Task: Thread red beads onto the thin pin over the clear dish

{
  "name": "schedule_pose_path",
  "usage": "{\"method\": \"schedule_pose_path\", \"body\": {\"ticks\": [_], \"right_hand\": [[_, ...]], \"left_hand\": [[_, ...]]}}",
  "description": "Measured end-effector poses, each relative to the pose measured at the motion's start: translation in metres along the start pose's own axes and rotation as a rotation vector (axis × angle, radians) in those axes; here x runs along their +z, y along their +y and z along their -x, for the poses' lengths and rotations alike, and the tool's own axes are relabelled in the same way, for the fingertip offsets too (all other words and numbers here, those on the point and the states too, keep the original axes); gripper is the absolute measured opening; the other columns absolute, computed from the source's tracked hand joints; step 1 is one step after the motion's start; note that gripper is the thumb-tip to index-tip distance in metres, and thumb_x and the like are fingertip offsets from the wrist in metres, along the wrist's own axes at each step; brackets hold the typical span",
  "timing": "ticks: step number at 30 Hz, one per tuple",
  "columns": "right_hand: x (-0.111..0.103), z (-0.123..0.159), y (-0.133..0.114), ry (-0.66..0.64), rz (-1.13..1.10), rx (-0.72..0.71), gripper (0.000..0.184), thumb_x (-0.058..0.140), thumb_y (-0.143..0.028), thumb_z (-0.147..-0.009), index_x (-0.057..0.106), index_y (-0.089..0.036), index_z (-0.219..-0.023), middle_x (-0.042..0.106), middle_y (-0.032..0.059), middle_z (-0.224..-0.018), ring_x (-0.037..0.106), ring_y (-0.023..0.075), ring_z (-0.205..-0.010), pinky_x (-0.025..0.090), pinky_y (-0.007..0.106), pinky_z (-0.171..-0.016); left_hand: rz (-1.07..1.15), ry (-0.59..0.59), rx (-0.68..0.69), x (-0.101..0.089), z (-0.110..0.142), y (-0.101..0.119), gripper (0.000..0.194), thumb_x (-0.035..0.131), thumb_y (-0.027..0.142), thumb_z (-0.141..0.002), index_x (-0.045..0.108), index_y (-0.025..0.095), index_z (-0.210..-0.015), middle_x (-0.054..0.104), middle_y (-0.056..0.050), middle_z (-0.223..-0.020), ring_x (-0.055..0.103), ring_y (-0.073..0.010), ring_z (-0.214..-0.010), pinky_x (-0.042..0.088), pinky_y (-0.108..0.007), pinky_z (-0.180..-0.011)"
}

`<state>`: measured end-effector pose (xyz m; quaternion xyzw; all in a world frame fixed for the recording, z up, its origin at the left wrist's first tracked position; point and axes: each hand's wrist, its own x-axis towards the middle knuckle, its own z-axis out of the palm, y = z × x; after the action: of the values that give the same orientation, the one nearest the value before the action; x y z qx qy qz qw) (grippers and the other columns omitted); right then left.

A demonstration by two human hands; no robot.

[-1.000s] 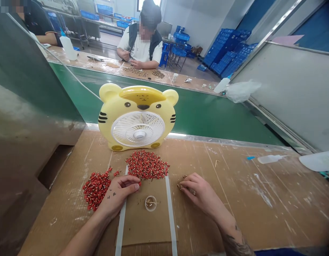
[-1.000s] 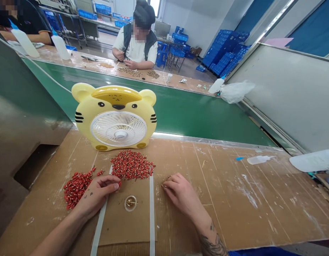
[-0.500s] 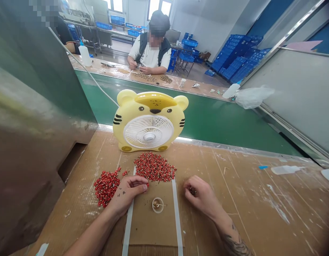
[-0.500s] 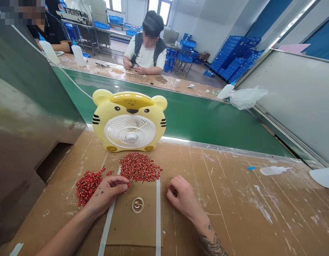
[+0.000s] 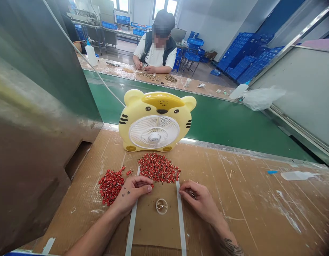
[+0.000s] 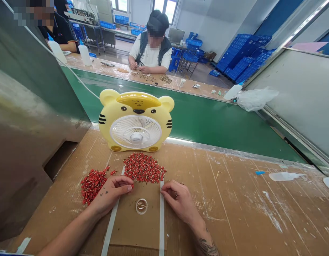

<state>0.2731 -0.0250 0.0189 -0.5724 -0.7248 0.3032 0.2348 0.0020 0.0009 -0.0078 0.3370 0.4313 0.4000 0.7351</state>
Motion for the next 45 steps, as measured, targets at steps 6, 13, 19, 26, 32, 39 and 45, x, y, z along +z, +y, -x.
{"method": "schedule_pose_path", "body": {"ticks": [6,13,19,26,32,39,45], "right_hand": [[0.019,0.001,-0.004,0.135,-0.315,0.068,0.021,0.066,-0.037,-0.087,0.075,-0.019,-0.092,0.075,0.0071,-0.087,0.068,0.0201,-0.079,0.055,0.03,-0.071],[0.04,-0.007,-0.028,0.207,-0.642,0.207,0.024,0.077,-0.042,-0.078,0.078,-0.02,-0.086,0.08,0.0098,-0.086,0.075,0.024,-0.079,0.062,0.035,-0.074],[0.052,-0.014,-0.054,0.217,-0.641,0.118,0.018,0.076,-0.037,-0.079,0.075,-0.02,-0.078,0.077,0.0087,-0.084,0.073,0.0215,-0.077,0.061,0.03,-0.068],[0.061,-0.016,-0.061,0.248,-0.581,0.034,0.011,0.075,-0.03,-0.08,0.075,-0.02,-0.075,0.073,0.0056,-0.076,0.069,0.0185,-0.072,0.056,0.027,-0.065],[0.062,-0.017,-0.067,0.228,-0.542,0.006,0.01,0.074,-0.028,-0.082,0.076,-0.021,-0.076,0.074,0.0051,-0.077,0.069,0.0189,-0.072,0.056,0.029,-0.067],[0.057,-0.017,-0.07,0.234,-0.452,-0.057,0.011,0.069,-0.026,-0.086,0.079,-0.023,-0.082,0.076,0.0064,-0.082,0.071,0.0203,-0.076,0.057,0.031,-0.07],[0.056,-0.016,-0.071,0.176,-0.443,0.037,0.015,0.067,-0.029,-0.088,0.078,-0.022,-0.081,0.075,0.0051,-0.079,0.069,0.019,-0.071,0.054,0.028,-0.065]], "left_hand": [[-0.017,0.022,0.014,0.002,0.001,0.001,0.015,0.085,0.023,-0.064,0.079,0.017,-0.076,0.072,-0.001,-0.071,0.059,-0.0119,-0.066,0.043,-0.021,-0.066],[-0.101,0.044,0.052,0.004,0.002,-0.005,0.018,0.085,0.029,-0.064,0.081,0.016,-0.076,0.077,-0.007,-0.075,0.065,-0.0178,-0.068,0.048,-0.026,-0.066],[-0.147,0.057,0.253,0.009,0.008,0.003,0.009,0.082,0.024,-0.066,0.082,0.018,-0.072,0.077,-0.008,-0.078,0.067,-0.0204,-0.073,0.052,-0.028,-0.068],[-0.187,0.013,0.362,0.013,0.012,0.006,0.005,0.079,0.019,-0.071,0.082,0.021,-0.074,0.076,-0.009,-0.078,0.069,-0.0209,-0.076,0.053,-0.029,-0.073],[-0.156,0.017,0.334,0.012,0.012,0.005,0.008,0.081,0.025,-0.07,0.081,0.019,-0.074,0.074,-0.009,-0.077,0.068,-0.0206,-0.073,0.053,-0.028,-0.068],[-0.183,0.016,0.339,0.012,0.014,0.006,0.006,0.08,0.025,-0.071,0.082,0.02,-0.074,0.075,-0.009,-0.075,0.068,-0.0201,-0.071,0.052,-0.027,-0.067],[-0.326,0.047,0.405,0.01,0.014,0.004,0.005,0.078,0.022,-0.074,0.083,0.023,-0.076,0.077,-0.009,-0.075,0.068,-0.0203,-0.068,0.051,-0.028,-0.064]]}}
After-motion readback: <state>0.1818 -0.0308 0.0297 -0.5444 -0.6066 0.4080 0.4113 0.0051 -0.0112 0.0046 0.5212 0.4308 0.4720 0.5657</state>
